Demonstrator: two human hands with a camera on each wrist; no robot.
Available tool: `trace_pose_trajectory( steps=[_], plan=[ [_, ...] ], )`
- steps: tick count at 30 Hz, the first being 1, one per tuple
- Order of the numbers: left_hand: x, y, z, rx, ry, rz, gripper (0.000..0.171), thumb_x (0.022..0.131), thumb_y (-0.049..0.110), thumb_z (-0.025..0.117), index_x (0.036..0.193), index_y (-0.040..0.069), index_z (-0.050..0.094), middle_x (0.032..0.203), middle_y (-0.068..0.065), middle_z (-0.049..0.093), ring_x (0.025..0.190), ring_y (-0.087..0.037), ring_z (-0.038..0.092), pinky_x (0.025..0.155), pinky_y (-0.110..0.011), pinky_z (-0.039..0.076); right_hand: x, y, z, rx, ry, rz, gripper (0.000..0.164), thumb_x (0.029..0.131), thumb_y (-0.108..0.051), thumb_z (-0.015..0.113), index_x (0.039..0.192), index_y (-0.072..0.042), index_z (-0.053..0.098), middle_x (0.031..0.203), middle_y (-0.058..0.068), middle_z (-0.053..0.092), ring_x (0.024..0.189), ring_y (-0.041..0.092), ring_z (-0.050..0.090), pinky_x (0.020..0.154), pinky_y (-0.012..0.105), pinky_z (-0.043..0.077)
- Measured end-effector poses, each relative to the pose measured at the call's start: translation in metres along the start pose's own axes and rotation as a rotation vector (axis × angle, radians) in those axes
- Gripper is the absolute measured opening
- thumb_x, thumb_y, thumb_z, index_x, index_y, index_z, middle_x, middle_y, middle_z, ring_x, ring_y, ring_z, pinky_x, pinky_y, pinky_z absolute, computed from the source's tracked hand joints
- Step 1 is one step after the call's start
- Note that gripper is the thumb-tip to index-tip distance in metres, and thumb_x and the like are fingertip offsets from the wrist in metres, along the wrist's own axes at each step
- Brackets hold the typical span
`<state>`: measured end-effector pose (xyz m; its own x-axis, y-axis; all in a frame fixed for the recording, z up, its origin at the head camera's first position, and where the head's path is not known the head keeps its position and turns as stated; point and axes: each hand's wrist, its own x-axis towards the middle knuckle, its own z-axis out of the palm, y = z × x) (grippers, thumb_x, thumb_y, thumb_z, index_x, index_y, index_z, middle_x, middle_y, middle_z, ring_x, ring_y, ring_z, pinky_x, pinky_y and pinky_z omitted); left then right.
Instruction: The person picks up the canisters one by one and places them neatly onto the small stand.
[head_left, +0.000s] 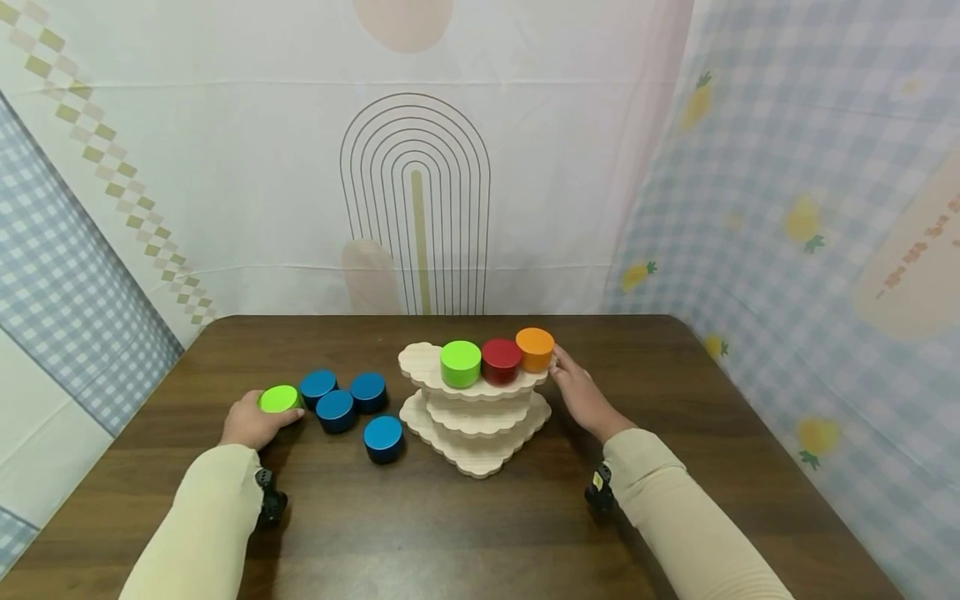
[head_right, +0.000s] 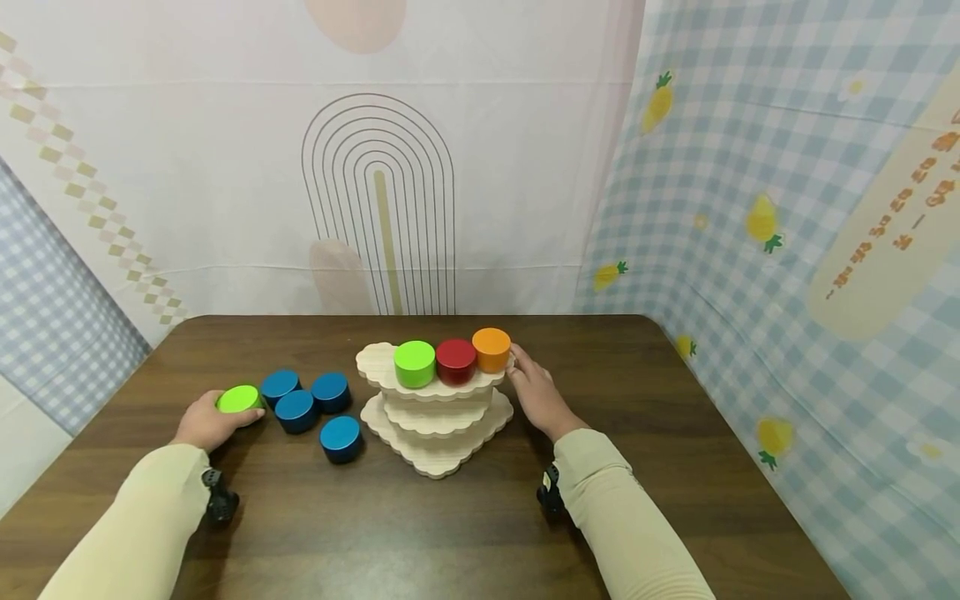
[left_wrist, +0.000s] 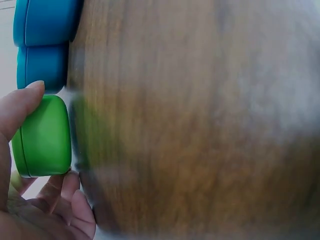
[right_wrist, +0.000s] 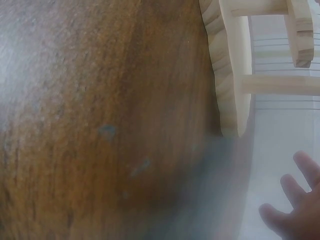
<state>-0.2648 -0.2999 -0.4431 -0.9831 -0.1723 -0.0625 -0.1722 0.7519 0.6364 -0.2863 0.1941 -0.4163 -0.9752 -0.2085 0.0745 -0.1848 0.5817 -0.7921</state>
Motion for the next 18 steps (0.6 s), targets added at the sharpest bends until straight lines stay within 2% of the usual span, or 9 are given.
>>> trace_pose_trajectory(
  steps=[4,9,18],
  plan=[
    [-0.002,0.002,-0.002,-0.016,0.008,-0.002,0.083,0.085,0.034,0.067,0.134,-0.021,0.03,0.126,-0.041,0.041,0.11,-0.05,0.045,0.092,-0.058,0.041,0.0,-0.001,0.0,0.005,-0.005,0.002,0.055,0.104,-0.031,0.025,0.156,-0.016,0.014,0.158,0.013,0.022,0.144,0.034,0.02,0.113,0.058,0.017],
    [-0.003,0.013,-0.006,-0.032,0.033,-0.008,0.083,0.086,0.034,0.067,0.136,-0.02,0.029,0.125,-0.04,0.039,0.111,-0.049,0.041,0.095,-0.06,0.039,0.0,-0.001,-0.001,-0.006,0.001,0.012,0.055,0.104,-0.031,0.025,0.156,-0.016,0.015,0.158,0.013,0.023,0.144,0.035,0.02,0.113,0.058,0.017],
    [-0.003,0.039,-0.011,-0.088,0.128,0.071,0.077,0.086,0.029,0.068,0.137,-0.016,0.032,0.127,-0.035,0.036,0.115,-0.046,0.035,0.096,-0.061,0.038,0.0,0.0,0.0,-0.003,0.008,0.007,0.054,0.104,-0.03,0.025,0.156,-0.016,0.016,0.157,0.014,0.025,0.144,0.036,0.022,0.113,0.059,0.018]
  ],
)
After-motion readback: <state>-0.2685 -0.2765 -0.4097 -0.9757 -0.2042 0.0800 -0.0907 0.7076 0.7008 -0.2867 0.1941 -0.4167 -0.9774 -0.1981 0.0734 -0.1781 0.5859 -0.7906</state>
